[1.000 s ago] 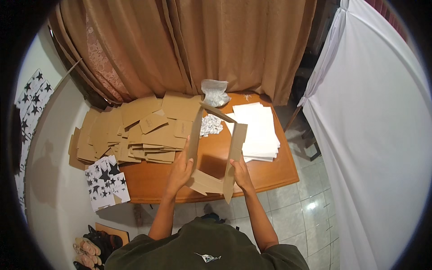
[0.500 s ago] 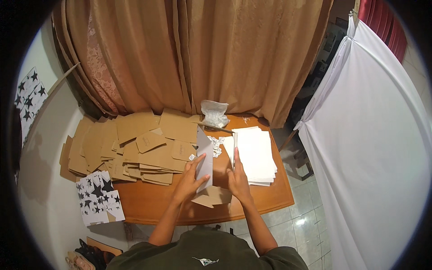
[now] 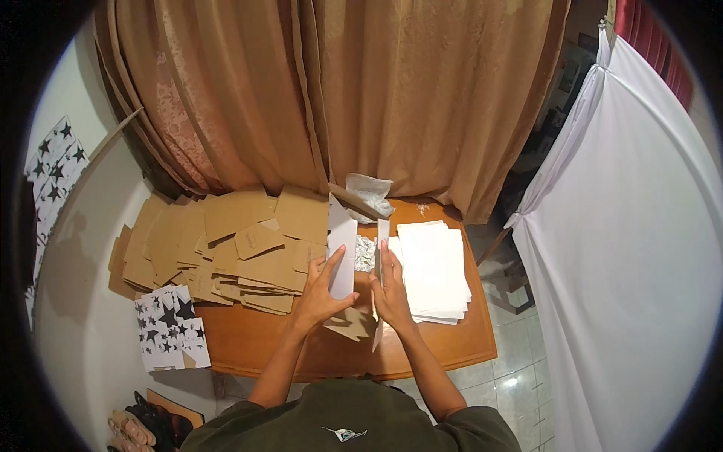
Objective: Folding cardboard shoe boxes and placing them on a shelf.
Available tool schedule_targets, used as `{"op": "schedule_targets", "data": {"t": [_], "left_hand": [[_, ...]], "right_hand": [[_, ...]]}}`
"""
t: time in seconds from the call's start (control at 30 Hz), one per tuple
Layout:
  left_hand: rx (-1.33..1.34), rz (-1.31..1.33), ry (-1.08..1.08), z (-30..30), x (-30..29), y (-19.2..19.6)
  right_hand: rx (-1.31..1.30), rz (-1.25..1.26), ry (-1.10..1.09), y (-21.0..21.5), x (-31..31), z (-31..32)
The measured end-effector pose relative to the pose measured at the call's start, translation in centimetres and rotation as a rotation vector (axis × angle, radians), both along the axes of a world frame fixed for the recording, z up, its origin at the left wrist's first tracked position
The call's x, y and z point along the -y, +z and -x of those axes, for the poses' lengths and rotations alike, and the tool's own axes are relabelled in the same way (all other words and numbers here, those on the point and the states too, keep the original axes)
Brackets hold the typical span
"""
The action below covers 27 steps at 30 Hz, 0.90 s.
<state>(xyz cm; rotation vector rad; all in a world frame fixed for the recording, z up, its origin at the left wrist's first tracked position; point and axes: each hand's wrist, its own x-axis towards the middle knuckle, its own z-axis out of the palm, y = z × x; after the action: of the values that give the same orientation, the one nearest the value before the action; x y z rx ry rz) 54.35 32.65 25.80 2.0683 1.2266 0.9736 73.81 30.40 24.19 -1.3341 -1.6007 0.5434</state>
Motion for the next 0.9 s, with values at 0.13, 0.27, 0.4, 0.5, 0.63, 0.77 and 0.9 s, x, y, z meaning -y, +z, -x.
{"op": "schedule_targets", "data": {"t": [0.13, 0.27, 0.4, 0.5, 0.63, 0.77, 0.9], "left_hand": [[0.015, 0.048, -0.062, -0.9, 0.4, 0.6], [0.01, -0.048, -0.041, -1.6, 0.7, 0.8], [-0.066, -0.023, 0.011, -2.0, 0.8, 1.1], [-0.157, -0.013, 0.033, -1.9, 0.7, 1.2], [-0.169, -0.02, 0.056, -2.4, 1.0, 1.4], [-0.226, -0.024, 0.068, -2.6, 1.3, 1.7], [-0.264, 0.003, 0.073, -2.2, 1.3, 1.6]], "right_hand": [[0.001, 0.013, -0.035, 0.2, -1.2, -0.8], [0.031, -0.056, -0.002, 0.6, -1.5, -1.7], [-0.005, -0.081, 0.03, 0.8, -1.8, -2.2], [-0.024, -0.092, 0.026, 1.4, -1.7, -2.4], [0.025, -0.071, 0.001, 1.2, -2.0, -2.1], [0.01, -0.109, -0.041, 0.7, -2.4, -1.8], [0.139, -0.096, -0.109, 1.0, -2.5, -1.3]]}}
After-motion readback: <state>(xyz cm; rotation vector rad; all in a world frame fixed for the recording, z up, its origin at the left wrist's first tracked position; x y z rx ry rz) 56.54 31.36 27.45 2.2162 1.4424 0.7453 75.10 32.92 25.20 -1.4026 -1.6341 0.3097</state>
